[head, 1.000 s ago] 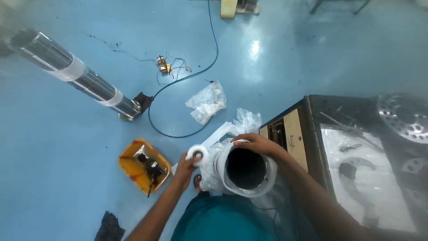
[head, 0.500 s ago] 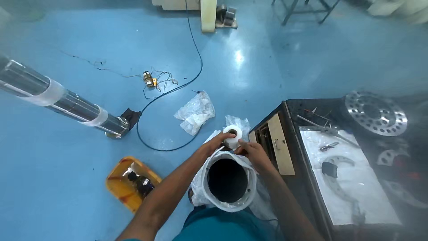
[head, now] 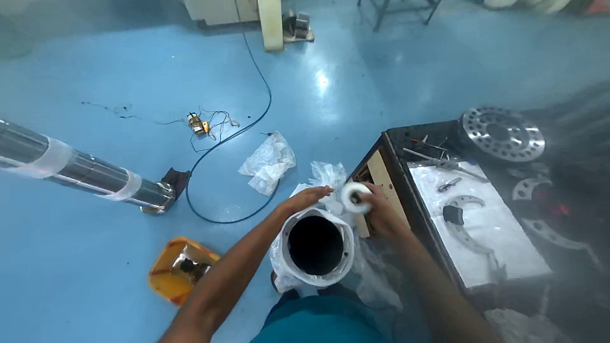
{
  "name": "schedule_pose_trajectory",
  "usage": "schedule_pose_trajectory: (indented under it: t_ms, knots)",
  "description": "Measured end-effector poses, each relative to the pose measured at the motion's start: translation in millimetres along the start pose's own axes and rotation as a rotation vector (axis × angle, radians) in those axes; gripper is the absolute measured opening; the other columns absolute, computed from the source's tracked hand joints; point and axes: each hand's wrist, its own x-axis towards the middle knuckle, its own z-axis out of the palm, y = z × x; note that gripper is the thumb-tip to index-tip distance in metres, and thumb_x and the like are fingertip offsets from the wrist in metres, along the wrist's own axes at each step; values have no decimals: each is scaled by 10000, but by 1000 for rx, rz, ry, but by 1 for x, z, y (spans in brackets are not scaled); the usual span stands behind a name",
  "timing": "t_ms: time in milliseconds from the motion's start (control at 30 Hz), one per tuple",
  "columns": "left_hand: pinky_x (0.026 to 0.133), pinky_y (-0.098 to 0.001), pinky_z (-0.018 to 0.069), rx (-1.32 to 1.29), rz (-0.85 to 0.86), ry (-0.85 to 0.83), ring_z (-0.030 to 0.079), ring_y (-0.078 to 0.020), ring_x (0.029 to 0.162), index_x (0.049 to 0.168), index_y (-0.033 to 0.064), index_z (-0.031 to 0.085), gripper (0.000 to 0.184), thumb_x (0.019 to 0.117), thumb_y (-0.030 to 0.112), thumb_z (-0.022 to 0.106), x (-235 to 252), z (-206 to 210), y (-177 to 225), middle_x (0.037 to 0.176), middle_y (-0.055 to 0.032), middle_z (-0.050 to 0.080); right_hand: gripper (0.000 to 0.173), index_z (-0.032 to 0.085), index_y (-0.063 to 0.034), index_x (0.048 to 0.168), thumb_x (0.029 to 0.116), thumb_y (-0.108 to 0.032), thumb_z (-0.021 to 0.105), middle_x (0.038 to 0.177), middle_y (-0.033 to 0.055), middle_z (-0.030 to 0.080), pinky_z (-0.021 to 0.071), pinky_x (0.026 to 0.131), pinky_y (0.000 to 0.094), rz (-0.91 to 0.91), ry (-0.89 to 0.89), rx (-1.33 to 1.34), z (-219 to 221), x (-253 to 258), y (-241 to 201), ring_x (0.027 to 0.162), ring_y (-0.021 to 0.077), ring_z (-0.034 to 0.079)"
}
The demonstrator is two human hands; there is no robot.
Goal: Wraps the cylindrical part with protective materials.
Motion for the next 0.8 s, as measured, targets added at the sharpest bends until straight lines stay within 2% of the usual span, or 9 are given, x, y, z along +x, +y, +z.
schedule_pose_trajectory:
  t_ms: [100, 200, 300, 367, 433, 500, 600, 667, 800]
  knots:
    - [1043, -419, 500, -273, -6, 574, 620, -260, 1195, 1333, -99, 539, 397, 1101, 203, 426, -29, -8, -23, 1302, -231, 622, 740, 341, -34, 1503, 861, -129, 695, 1192, 153, 623, 576, 835, 398, 148, -7, -178, -54, -94, 41, 984, 196, 650]
    - [931, -394, 538, -386, -186, 852, 649, -215, 1009, 1247, -91, 532, 328, 1108, 174, 399, -104, -6, -56, 1138, -191, 646, 776, 349, 40, 1464, 831, -186, 737, 1182, 161, 623, 574, 872, 397, 340, -103, -100, 1, -171, 83, 998, 202, 661]
    - [813, -370, 580, -417, -393, 655, 677, -197, 835, 1109, -112, 567, 292, 1080, 122, 396, -182, 34, -84, 936, -151, 678, 811, 330, 25, 1459, 852, -336, 728, 1192, 125, 642, 570, 929, 368, 359, -191, 94, 74, -190, 89, 1040, 173, 669]
    - [905, -426, 578, -508, -473, 326, 693, -251, 1006, 1320, -71, 502, 387, 1054, 210, 470, -218, 63, -80, 1132, -176, 685, 859, 299, 23, 1479, 850, -345, 755, 1212, 116, 655, 567, 959, 349, 345, -197, 122, 98, -189, 86, 1073, 159, 672]
    - [1006, -449, 536, -569, -465, 41, 639, -267, 1186, 1537, 6, 299, 699, 996, 345, 585, -225, 84, -73, 1354, -186, 602, 877, 280, 16, 1497, 861, -347, 761, 1245, 100, 645, 556, 980, 325, 360, -204, 64, 106, -186, 78, 1102, 135, 660]
    - [1014, -410, 533, -634, -415, -62, 632, -217, 1183, 1546, 22, 283, 808, 936, 373, 680, -215, 100, -70, 1348, -158, 602, 856, 305, 14, 1492, 877, -394, 739, 1236, 80, 655, 555, 984, 308, 356, -205, 34, 111, -185, 73, 1105, 117, 659]
    - [969, -383, 554, -678, -395, -56, 664, -190, 1085, 1452, -3, 400, 749, 886, 347, 745, -205, 102, -68, 1225, -136, 654, 843, 330, 17, 1491, 911, -484, 681, 1242, 90, 660, 550, 999, 318, 352, -179, 39, 117, -181, 74, 1117, 123, 658]
    - [960, -405, 557, -599, -428, -12, 668, -223, 1066, 1478, -27, 356, 839, 851, 330, 784, -220, 99, -67, 1223, -179, 641, 822, 306, 24, 1504, 949, -492, 623, 1254, 98, 646, 546, 1007, 325, 348, -186, 80, 119, -187, 76, 1123, 123, 651]
    - [904, -409, 594, -534, -342, 558, 680, -249, 1050, 1488, -62, 320, 938, 765, 261, 822, -256, 73, -43, 1226, -219, 629, 688, 408, 28, 1438, 994, -466, 588, 1278, 100, 663, 539, 1037, 379, 381, -436, 48, 93, -185, 72, 1164, 194, 662]
